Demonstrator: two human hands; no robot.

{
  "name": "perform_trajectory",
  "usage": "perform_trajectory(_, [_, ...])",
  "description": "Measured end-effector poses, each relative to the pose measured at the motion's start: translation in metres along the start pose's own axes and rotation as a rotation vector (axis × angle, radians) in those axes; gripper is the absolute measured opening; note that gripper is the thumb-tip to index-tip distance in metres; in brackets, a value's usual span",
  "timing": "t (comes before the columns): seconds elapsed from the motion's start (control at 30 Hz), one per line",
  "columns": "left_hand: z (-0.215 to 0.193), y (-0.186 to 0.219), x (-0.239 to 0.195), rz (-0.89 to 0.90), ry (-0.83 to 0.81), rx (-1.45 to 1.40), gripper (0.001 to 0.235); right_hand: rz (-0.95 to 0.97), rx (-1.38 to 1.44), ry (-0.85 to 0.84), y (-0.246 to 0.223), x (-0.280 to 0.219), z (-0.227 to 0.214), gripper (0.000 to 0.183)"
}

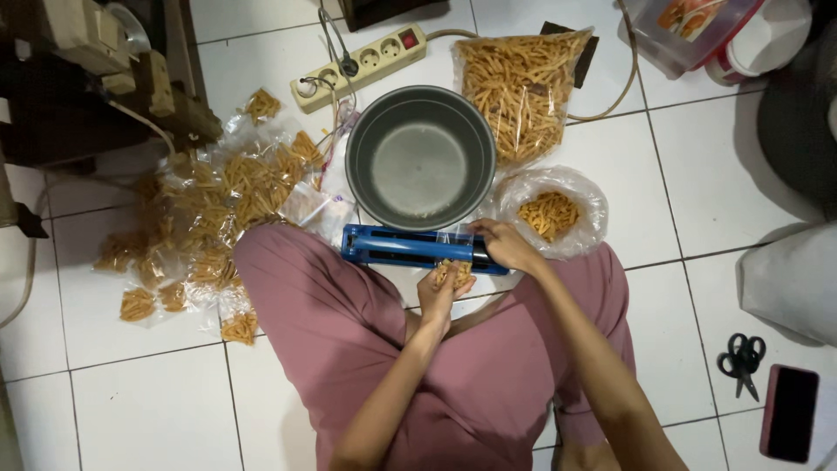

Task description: The person picks up snack pieces from a bowl and a plastic bag, placing them into smaller individual plastic bags by hand.

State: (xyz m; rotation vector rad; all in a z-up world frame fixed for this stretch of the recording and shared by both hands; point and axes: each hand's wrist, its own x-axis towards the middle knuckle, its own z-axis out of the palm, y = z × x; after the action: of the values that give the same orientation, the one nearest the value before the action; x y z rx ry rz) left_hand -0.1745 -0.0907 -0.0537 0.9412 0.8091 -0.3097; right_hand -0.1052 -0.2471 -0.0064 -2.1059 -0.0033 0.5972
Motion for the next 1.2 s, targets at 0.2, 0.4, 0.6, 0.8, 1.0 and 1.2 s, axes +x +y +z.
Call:
perform_trajectory(0.2, [0.007, 0.015, -0.012, -0.005, 0.001, 0.020, 0.032, -0.016, 0.024, 0.011, -0.018, -0.006, -0.011, 0.045])
perform_trajectory(0.4, [0.004, 0.004, -0.002, -0.022, -0.019, 0.019, 0.032, 0.002, -0.002, -0.024, 0.007, 0.004, -0.008, 0.048])
perform_trajectory(0.6, [0.000, 0.001, 0.001, -0.017, -0.032, 0.052, 0.032, 0.019, -0.009, -0.042, -0.002, 0.002, -0.009, 0.048])
perform_trajectory(0.8, [0.003, 0.012, -0.008, -0.010, -0.049, 0.068, 0.029, 0.016, -0.008, -0.063, -0.012, -0.002, -0.007, 0.050])
perform_trajectory(1.0, [0.001, 0.013, -0.007, 0.004, -0.088, 0.080, 0.030, 0.006, -0.008, -0.059, -0.002, 0.003, -0.004, 0.052])
perform_trajectory(1.2, [0.007, 0.025, -0.013, -0.044, -0.084, 0.103, 0.030, 0.039, 0.003, -0.072, -0.010, -0.001, -0.007, 0.052])
